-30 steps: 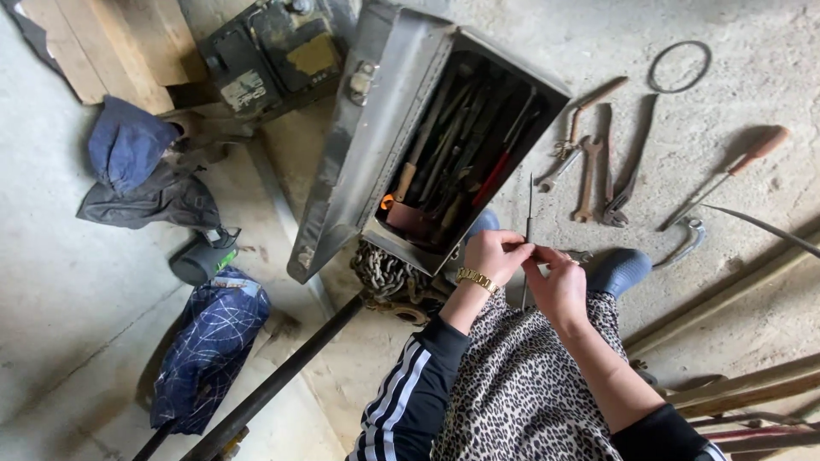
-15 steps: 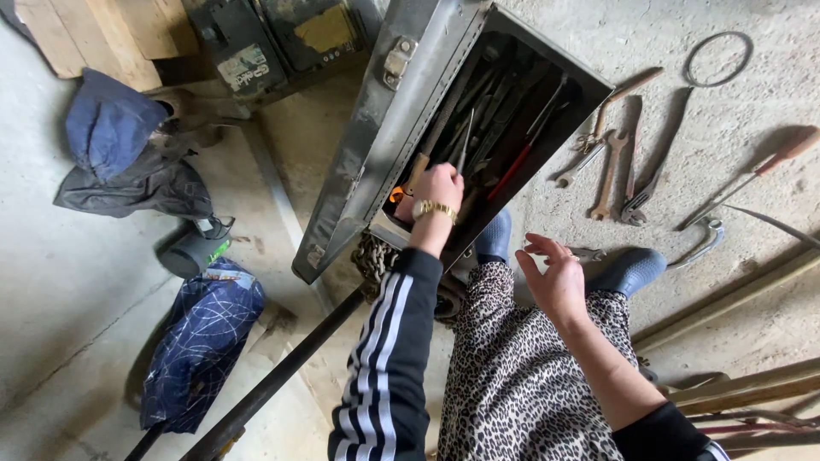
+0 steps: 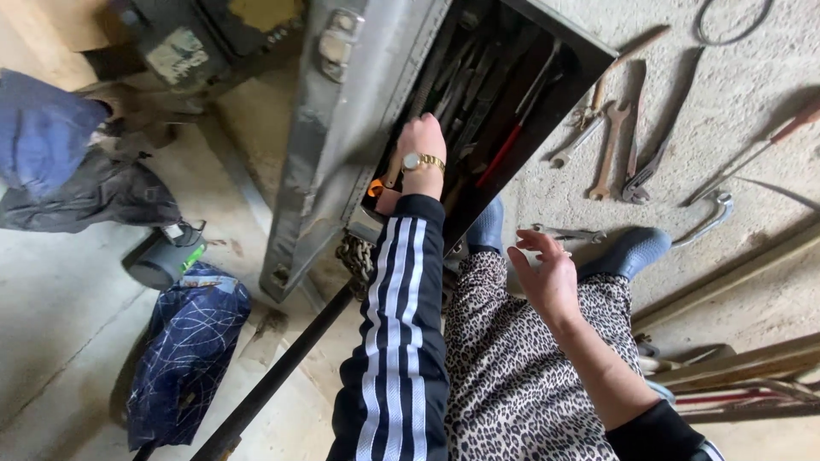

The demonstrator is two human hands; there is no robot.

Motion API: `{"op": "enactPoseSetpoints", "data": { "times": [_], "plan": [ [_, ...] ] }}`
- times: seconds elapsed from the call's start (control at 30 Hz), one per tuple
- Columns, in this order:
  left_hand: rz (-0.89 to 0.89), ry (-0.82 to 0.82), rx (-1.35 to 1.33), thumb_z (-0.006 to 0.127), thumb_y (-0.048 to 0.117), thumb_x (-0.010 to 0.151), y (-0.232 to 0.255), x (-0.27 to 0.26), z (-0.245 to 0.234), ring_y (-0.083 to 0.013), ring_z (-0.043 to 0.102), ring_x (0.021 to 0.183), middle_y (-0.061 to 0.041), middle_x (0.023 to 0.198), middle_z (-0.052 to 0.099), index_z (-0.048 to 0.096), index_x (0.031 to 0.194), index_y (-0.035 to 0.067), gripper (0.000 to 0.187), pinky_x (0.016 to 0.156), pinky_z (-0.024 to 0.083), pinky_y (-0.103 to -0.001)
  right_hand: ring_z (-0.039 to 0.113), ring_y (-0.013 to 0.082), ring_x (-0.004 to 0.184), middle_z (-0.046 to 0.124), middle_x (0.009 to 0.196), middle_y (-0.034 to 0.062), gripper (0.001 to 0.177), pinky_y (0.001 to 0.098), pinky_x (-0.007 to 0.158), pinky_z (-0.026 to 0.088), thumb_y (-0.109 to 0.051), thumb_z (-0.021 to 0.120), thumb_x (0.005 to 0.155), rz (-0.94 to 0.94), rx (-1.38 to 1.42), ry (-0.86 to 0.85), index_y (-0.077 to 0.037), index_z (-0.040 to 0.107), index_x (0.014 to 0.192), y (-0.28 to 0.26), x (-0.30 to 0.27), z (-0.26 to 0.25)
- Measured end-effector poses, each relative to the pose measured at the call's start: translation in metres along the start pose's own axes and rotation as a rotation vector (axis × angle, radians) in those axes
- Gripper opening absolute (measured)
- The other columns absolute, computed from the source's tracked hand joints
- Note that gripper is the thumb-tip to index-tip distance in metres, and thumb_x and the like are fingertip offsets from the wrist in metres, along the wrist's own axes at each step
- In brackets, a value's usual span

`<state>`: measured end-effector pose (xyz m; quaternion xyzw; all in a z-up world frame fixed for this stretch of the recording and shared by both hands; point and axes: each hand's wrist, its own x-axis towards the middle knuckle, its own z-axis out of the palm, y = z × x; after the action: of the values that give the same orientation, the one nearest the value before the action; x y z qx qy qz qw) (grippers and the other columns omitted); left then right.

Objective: The person repeatedly reaches into a metal toolbox, picks up various hand tools such as wrenches, files, and pliers, and places them on the concrete floor. The person continues to sort through the contents of the toolbox, moving items from inside the box to the floor area.

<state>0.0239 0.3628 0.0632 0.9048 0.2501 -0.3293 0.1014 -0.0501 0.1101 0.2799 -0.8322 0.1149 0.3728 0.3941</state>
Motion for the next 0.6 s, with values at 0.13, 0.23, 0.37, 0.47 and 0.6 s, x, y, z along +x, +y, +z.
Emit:
{"op": "enactPoseSetpoints", "data": {
  "times": [0.13,0.23,0.37,0.47,0.6],
  "plan": [
    [0.035,0.017,0.048,0.050,0.010,0.097,-0.001,0.014,0.020,-0.0345,0.073,0.097,-0.017,0.102,0.074,0.072,0.100,0.005,0.022,0.079,0.060,-0.045,0.070,0.0238,0.103,0.076,0.106,0.0080,0.035,0.0362,0.090,0.055,-0.021,0.076,0.089,0.036,0.009,0.013,-0.009,0.071,0.121,0.018,0.003,0.004],
    [0.072,0.076,0.079,0.052,0.009,0.096,0.001,0.018,0.027,-0.0328,0.073,0.096,-0.018,0.100,0.074,0.071,0.099,0.003,0.020,0.079,0.061,-0.043,0.071,0.0234,0.102,0.076,0.106,0.0080,0.035,0.0361,0.091,0.055,-0.021,0.076,0.089,0.046,0.018,0.006,-0.009,0.071,0.121,0.026,0.003,0.004],
    [0.044,0.090,0.093,0.054,0.010,0.094,0.005,0.030,0.039,-0.0318,0.072,0.097,-0.016,0.101,0.073,0.070,0.099,0.003,0.019,0.076,0.061,-0.041,0.071,0.0244,0.100,0.076,0.107,0.0082,0.034,0.0365,0.091,0.055,-0.020,0.076,0.089,0.057,0.010,0.011,-0.008,0.071,0.121,0.026,0.008,0.002],
    [0.039,0.118,0.112,0.054,0.010,0.095,0.006,0.031,0.044,-0.0312,0.072,0.096,-0.014,0.100,0.073,0.070,0.098,0.003,0.018,0.076,0.061,-0.041,0.071,0.0246,0.101,0.076,0.107,0.0082,0.035,0.0364,0.091,0.055,-0.020,0.075,0.090,0.062,0.023,0.007,-0.008,0.070,0.122,0.027,0.010,0.000],
    [0.026,0.170,0.145,0.055,0.010,0.092,0.004,0.035,0.054,-0.0302,0.072,0.093,-0.013,0.097,0.073,0.070,0.096,0.003,0.017,0.073,0.061,-0.041,0.071,0.0252,0.102,0.076,0.107,0.0083,0.035,0.0371,0.091,0.055,-0.020,0.076,0.090,0.052,0.018,0.008,-0.008,0.070,0.122,0.031,0.012,-0.002]
  ]
}}
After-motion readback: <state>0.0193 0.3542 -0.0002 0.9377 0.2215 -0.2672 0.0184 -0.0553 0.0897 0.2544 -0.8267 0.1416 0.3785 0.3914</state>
